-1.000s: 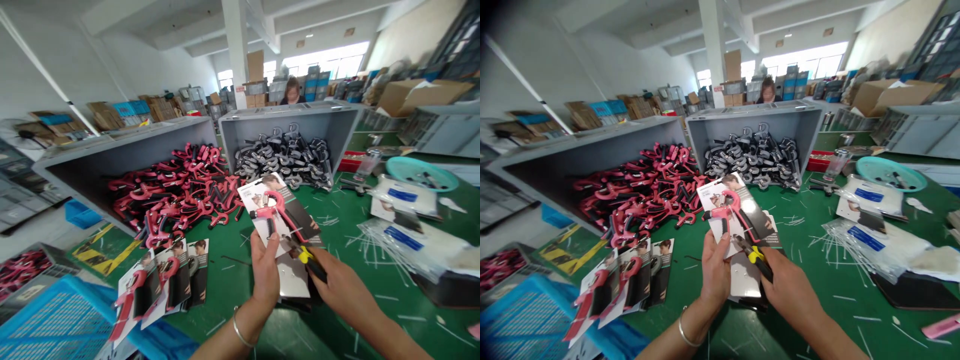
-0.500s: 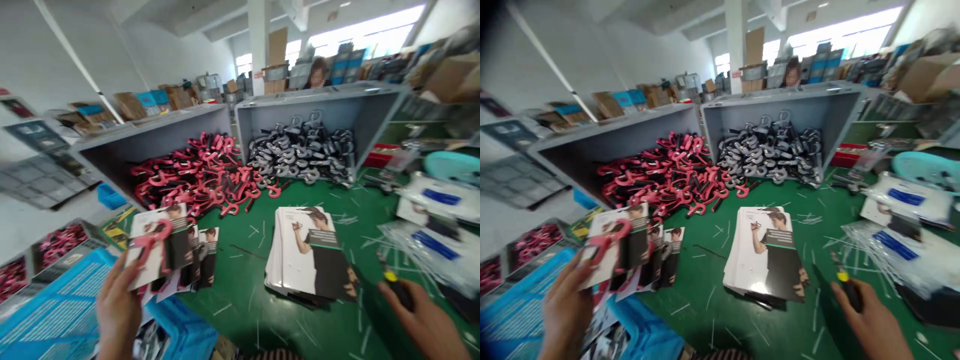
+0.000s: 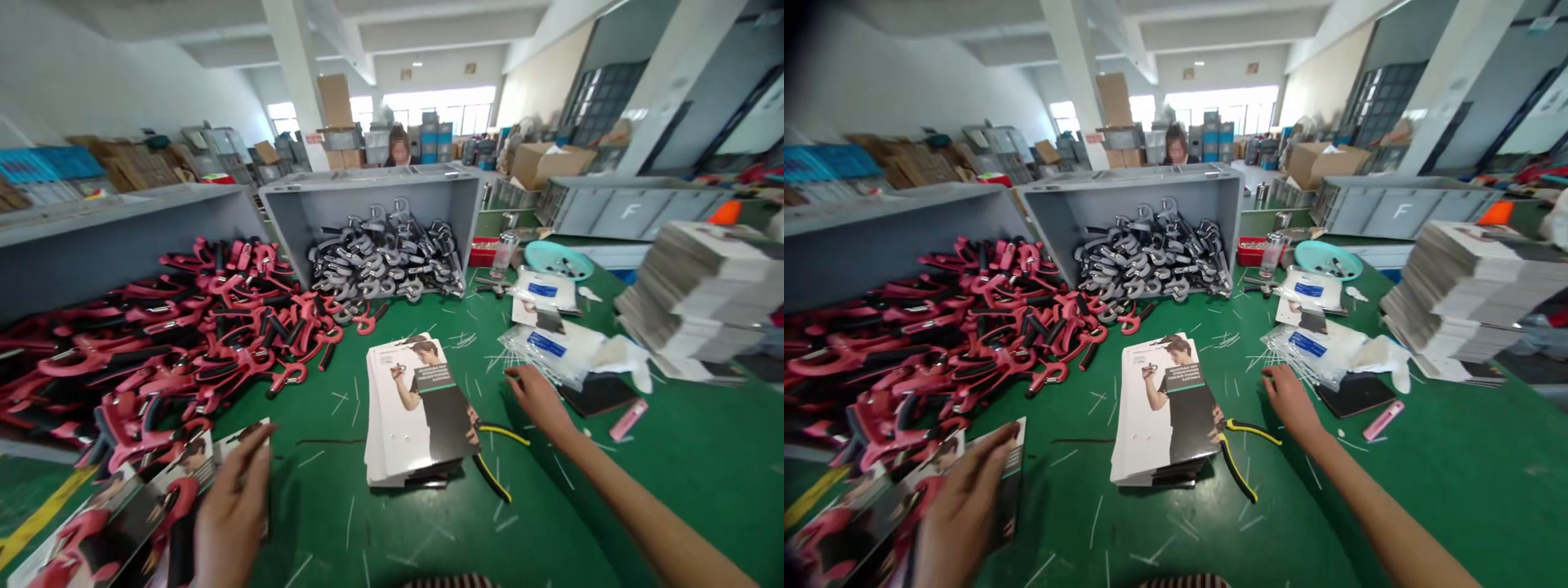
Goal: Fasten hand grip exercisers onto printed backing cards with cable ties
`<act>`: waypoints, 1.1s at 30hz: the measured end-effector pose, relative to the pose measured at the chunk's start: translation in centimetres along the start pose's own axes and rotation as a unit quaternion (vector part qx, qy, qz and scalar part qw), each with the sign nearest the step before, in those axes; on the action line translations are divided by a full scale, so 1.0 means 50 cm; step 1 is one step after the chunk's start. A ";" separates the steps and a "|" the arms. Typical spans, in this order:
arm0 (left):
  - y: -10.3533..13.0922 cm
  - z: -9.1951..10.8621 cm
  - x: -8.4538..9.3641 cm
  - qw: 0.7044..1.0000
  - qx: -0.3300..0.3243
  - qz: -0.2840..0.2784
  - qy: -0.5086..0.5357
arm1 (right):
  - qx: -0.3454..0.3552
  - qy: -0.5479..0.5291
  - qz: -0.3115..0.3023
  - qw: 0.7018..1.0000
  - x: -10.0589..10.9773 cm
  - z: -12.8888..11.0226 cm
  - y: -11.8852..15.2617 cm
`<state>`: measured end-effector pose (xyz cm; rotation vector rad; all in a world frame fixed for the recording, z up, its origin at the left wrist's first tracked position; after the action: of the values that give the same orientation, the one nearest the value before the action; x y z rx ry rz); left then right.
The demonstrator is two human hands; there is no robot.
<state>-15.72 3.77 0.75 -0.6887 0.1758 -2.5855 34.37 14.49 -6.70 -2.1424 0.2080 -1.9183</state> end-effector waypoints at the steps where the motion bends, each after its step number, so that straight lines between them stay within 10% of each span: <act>1: 0.001 0.009 -0.081 0.997 -0.005 -0.063 0.038 | -0.010 0.012 -0.005 1.000 -0.001 0.029 -0.028; 4: 0.015 0.040 -0.262 0.987 -0.009 -0.138 0.079 | -0.023 0.040 -0.024 0.999 -0.013 0.084 -0.095; 7: 0.019 0.044 -0.335 0.985 0.029 -0.141 0.098 | -0.010 0.052 -0.049 0.997 -0.037 0.087 -0.132; 15: 0.012 0.017 -0.326 0.912 0.186 -0.175 0.322 | -0.010 0.010 -0.029 0.999 -0.012 0.055 -0.232; 20: -0.019 0.052 -0.279 0.972 0.046 -0.113 0.202 | 0.007 -0.091 -0.012 0.996 0.095 -0.005 -0.273; 23: -0.034 0.172 -0.230 0.983 -0.148 -0.074 0.080 | 0.141 -0.149 -0.074 0.976 0.160 -0.158 -0.224; 26: -0.027 0.306 -0.261 0.931 -0.317 -0.180 0.004 | 0.289 -0.115 -0.071 0.948 0.233 -0.330 -0.158; 29: -0.042 0.357 -0.309 0.899 -0.361 -0.241 -0.060 | 0.357 -0.085 -0.051 0.929 0.269 -0.422 -0.135; 33: -0.085 0.325 -0.315 0.929 -0.303 -0.212 -0.011 | 0.314 -0.126 0.024 0.941 0.293 -0.394 -0.168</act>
<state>2.82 14.71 8.90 -1.0663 0.9443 -2.9397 16.07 16.61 11.54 -1.8774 -0.3537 -1.3997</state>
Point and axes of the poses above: each hand's wrist, its own y-axis away from the middle knuckle, its own x-axis out of the back of the hand, z = x × y, the point moved 9 cm from there along -y, towards the middle knuckle, and after that the axes turned 12 degrees about y, right-handed, at the moved point
